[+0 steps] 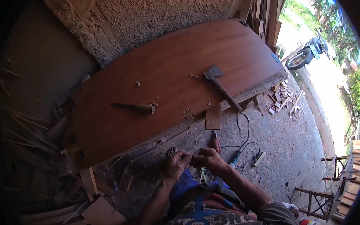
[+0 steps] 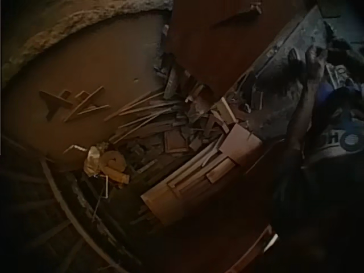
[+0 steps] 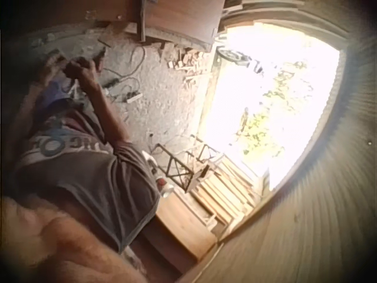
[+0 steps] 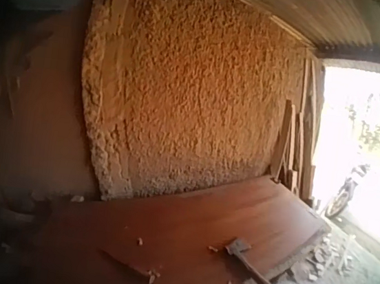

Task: The person sits on the floor sorting through a pile of nails and hardware on a sack. They then move to a large wooden board and use a screwdriver and hammer to remove and adjust a metal hinge, chipping away wood around the fixture.

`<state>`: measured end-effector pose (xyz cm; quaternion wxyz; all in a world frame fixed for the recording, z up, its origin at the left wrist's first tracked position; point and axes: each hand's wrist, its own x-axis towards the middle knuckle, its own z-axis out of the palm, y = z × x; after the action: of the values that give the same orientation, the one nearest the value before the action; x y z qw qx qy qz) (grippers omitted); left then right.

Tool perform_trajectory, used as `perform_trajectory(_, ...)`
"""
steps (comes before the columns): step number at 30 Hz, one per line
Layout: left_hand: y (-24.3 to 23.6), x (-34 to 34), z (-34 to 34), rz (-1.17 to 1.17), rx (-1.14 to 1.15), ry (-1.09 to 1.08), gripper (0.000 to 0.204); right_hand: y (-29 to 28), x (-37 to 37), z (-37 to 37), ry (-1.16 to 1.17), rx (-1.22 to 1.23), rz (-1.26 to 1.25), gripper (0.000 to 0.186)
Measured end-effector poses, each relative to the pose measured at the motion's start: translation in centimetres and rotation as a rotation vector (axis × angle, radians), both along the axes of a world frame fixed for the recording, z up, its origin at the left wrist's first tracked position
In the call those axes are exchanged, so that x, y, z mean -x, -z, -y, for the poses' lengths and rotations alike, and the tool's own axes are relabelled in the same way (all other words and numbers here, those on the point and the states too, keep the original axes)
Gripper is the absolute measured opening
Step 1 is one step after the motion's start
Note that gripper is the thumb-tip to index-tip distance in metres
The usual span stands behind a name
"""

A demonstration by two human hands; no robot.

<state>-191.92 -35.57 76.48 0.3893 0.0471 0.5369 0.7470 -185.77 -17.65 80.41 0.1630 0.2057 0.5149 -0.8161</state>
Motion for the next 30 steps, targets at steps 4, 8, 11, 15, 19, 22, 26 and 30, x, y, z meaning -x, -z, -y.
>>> perform_trajectory(4,0.9,7.8,-0.7,0.001,0.003,0.079,0.015,0.5,5.7,2.2,0.226,-0.064,0.053,0.03)
perform_trajectory(8,3.4,15.9,-2.5,-0.434,0.336,0.121,0.02,0.8,10.1,1.0,0.444,-0.189,0.086,0.03)
perform_trajectory(11,3.1,20.6,-5.3,-0.653,0.594,0.278,0.027,1.7,12.4,-1.1,0.509,-0.327,0.122,0.029)
perform_trajectory(15,4.1,24.2,-8.3,-0.825,0.71,0.464,0.03,4.9,15.3,-3.1,0.485,-0.479,0.17,0.029)
perform_trajectory(19,4.8,25.0,-9.9,-0.85,0.8,0.527,0.031,7.0,16.9,-4.4,0.452,-0.665,0.066,0.029)
perform_trajectory(22,5.1,25.1,-10.7,-0.912,0.83,0.553,0.033,8.8,17.4,-4.9,0.438,-0.664,0.057,0.029)
perform_trajectory(26,5.1,25.2,-10.7,-0.915,0.894,0.581,0.035,8.3,18.1,-4.5,0.347,-0.757,0.148,0.028)
perform_trajectory(30,5.6,25.1,-11.1,-0.925,0.9,0.587,0.035,7.5,18.5,-4.7,0.288,-0.813,0.23,0.027)
